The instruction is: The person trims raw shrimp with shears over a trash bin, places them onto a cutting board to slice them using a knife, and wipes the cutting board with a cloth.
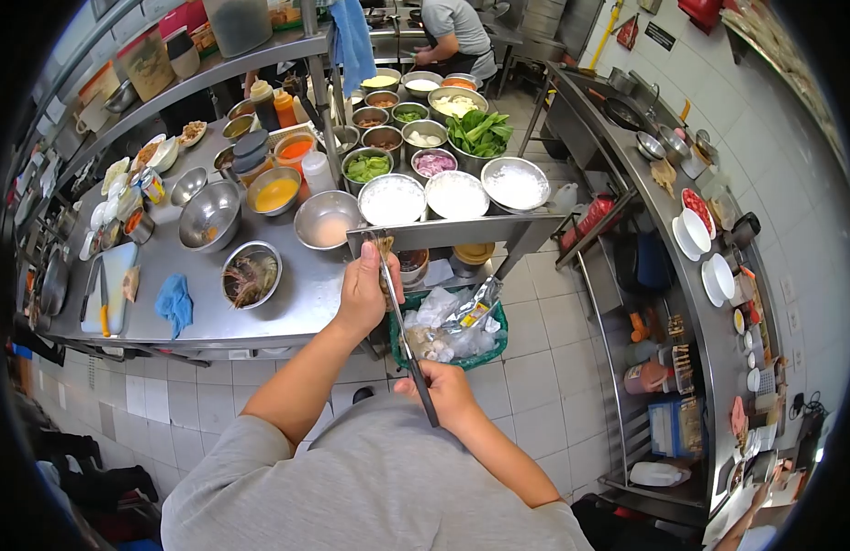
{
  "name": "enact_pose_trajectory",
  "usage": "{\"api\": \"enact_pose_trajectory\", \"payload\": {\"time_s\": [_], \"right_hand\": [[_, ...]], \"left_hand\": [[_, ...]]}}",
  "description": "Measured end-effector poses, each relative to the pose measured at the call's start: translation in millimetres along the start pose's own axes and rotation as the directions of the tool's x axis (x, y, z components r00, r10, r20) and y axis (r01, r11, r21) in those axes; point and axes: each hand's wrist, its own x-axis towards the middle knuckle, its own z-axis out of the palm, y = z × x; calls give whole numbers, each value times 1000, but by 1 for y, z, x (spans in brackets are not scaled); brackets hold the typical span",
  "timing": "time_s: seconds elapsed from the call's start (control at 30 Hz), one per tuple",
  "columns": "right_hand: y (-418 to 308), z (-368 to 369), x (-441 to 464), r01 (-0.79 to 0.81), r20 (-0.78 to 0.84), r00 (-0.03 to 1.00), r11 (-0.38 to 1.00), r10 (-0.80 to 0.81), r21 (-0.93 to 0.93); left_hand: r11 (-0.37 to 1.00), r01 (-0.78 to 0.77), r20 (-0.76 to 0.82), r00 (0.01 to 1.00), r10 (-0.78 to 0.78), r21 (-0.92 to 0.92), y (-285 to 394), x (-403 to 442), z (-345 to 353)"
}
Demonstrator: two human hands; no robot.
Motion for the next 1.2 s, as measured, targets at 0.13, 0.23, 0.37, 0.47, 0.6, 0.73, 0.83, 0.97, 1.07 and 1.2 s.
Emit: {"api": "enact_pose_trajectory", "payload": {"time_s": [0.13, 0.23, 0.37, 0.47, 0.6, 0.73, 0.83, 0.97, 1.07, 1.2], "right_hand": [[-14, 1, -8, 23, 21, 1000, 999, -24, 42], [-21, -4, -17, 85, 120, 989, 996, -82, -13], [-13, 5, -7, 54, 183, 980, 989, -78, 137], [22, 17, 11, 143, 161, 972, 974, -171, 174], [18, 25, 17, 116, 207, 966, 975, -155, 191], [10, 30, 23, -49, 159, 987, 981, 19, 186], [5, 34, 27, -3, 137, 990, 991, -16, 134], [18, 30, 29, 106, 158, 980, 987, -124, 118], [-1, 22, 21, 126, 175, 974, 986, -144, 112], [23, 10, 24, 109, 116, 986, 987, -123, 118]], "left_hand": [[999, -20, -16, 1000, 20, -32, 4, 1, -4], [996, -42, -34, 999, 40, -84, 14, -1, -6], [982, -142, -20, 989, 146, 127, -10, -3, -14], [994, -75, 17, 997, 74, 82, -43, -3, -28], [985, 37, -50, 998, -29, 167, -17, -16, -38], [963, -161, -180, 963, 201, 215, -27, -7, -47], [884, -165, -51, 977, 208, 437, -5, -4, -79], [754, -69, -139, 968, 209, 653, -4, 9, -129], [427, 105, -205, 959, 196, 898, -4, 26, -181], [39, 382, -372, 915, -155, 923, -28, 55, -267]]}}
